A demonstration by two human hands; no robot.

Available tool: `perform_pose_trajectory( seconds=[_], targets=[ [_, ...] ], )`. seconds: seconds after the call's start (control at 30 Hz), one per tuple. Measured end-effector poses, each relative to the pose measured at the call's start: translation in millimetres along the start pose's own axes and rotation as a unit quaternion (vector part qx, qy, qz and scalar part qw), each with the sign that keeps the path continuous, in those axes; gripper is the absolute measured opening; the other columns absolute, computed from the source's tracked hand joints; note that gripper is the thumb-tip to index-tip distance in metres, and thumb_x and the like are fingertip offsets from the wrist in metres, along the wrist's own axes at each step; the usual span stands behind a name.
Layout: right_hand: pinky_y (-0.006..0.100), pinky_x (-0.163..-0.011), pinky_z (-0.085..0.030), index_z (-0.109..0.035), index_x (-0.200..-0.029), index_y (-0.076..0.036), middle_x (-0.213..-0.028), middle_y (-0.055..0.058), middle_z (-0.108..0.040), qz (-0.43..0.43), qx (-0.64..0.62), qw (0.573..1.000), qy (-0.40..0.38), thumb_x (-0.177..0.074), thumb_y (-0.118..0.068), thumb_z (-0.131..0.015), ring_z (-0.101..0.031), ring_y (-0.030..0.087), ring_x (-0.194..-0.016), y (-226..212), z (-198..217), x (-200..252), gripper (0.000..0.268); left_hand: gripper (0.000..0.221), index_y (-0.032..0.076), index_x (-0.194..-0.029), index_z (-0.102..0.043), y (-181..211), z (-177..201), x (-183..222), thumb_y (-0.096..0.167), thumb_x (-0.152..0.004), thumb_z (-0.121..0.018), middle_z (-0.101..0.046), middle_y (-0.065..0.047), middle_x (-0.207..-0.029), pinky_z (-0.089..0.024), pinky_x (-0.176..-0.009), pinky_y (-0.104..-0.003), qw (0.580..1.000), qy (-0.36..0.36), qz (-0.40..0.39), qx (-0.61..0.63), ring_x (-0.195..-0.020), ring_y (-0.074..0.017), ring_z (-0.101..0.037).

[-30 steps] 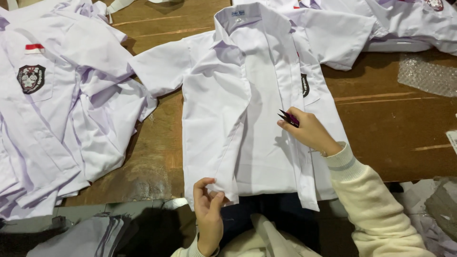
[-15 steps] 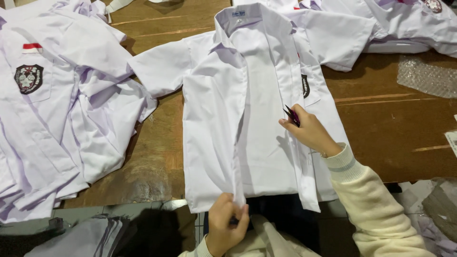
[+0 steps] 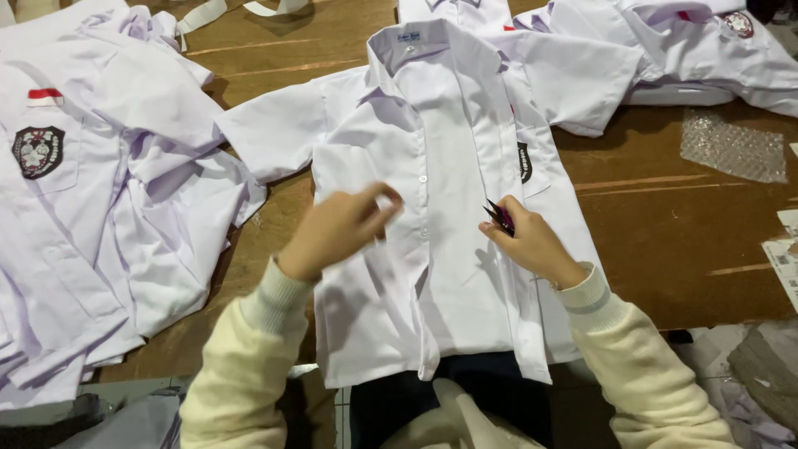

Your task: Trimming loose threads from a white shirt using snips and then folding the garment

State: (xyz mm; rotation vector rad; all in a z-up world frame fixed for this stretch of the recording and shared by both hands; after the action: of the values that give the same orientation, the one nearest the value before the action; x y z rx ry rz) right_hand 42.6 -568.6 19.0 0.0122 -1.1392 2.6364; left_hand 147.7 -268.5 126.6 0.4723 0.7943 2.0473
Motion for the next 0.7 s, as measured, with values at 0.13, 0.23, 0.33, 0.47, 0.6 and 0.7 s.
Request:
perform_pose_trajectory(
  seconds=[0.13, 0.23, 0.33, 0.47, 0.6, 0.7],
  targets=[
    [0.036, -0.070, -0.049, -0.057, -0.110, -0.013, -0.074, 0.009, -0.066, 0.023, -0.069, 0.995, 0.071, -0.093, -0.032, -0.075, -0.061, 0.024, -0.071, 8, 16, -2, 0.031, 0.019, 0.022, -0.114, -0.066, -126, 43, -73, 0.035, -0.100, -0.062, -0.071, 0.000, -0.090, -0.052, -0.084, -0.052, 0.943, 0.266, 0.088, -0.180, -0.094, -0.0328, -0.069],
    [0.041, -0.082, -0.048, -0.051, -0.122, -0.011, -0.093, 0.012, -0.064, 0.027, -0.106, 0.978, 0.177, -0.101, -0.036, -0.069, -0.061, 0.027, -0.088, 26, 46, -10, 0.037, 0.023, 0.023, -0.113, -0.066, -202, 57, -86, 0.030, -0.093, -0.073, -0.060, -0.005, -0.116, -0.037, -0.092, -0.066, 0.851, 0.383, 0.184, -0.309, -0.119, -0.0368, -0.051],
    [0.053, -0.092, -0.049, -0.052, -0.130, -0.002, -0.114, 0.027, -0.064, 0.010, -0.021, 0.953, 0.302, -0.109, -0.024, -0.065, -0.062, 0.045, -0.105, 69, 83, -12, 0.033, 0.037, 0.018, -0.120, -0.061, -242, 65, -71, 0.023, -0.088, -0.079, -0.048, -0.012, -0.134, -0.022, -0.100, -0.078, 0.807, 0.425, 0.258, -0.319, -0.135, -0.0435, -0.033],
    [0.054, -0.092, -0.046, -0.066, -0.123, 0.000, -0.119, 0.029, -0.053, -0.080, 0.172, 0.912, 0.363, -0.105, -0.015, -0.071, -0.061, 0.052, -0.095, 149, 122, -8, 0.024, 0.038, 0.016, -0.124, -0.059, -266, 81, -47, 0.032, -0.092, -0.071, -0.051, -0.013, -0.127, -0.040, -0.089, -0.066, 0.795, 0.431, 0.328, -0.272, -0.114, -0.0411, -0.048],
    [0.053, -0.098, -0.044, -0.073, -0.124, -0.008, -0.120, 0.028, -0.052, -0.155, 0.186, 0.918, 0.315, -0.102, -0.017, -0.071, -0.058, 0.053, -0.101, 169, 121, -13, 0.024, 0.048, 0.013, -0.130, -0.055, -299, 96, -32, 0.028, -0.090, -0.076, -0.052, -0.021, -0.121, -0.047, -0.086, -0.058, 0.809, 0.441, 0.298, -0.250, -0.106, -0.0465, -0.052],
    [0.051, -0.100, -0.034, -0.075, -0.118, -0.014, -0.120, 0.028, -0.057, -0.141, 0.226, 0.908, 0.323, -0.101, -0.022, -0.072, -0.049, 0.050, -0.106, 165, 119, -14, 0.020, 0.064, 0.009, -0.131, -0.054, -321, 103, -22, 0.041, -0.084, -0.082, -0.052, -0.025, -0.124, -0.036, -0.098, -0.053, 0.807, 0.431, 0.323, -0.242, -0.107, -0.0489, -0.049]
  ],
)
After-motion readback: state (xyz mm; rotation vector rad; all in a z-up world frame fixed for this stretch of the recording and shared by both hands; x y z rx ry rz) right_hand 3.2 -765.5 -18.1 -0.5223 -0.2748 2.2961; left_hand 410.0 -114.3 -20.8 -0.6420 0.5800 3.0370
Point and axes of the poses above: each hand's wrist, its own x-axis away from the middle knuckle, its own z-axis out of the back of the hand, y = z × x, the point moved 2 cm from there along -x, towards the middle knuckle
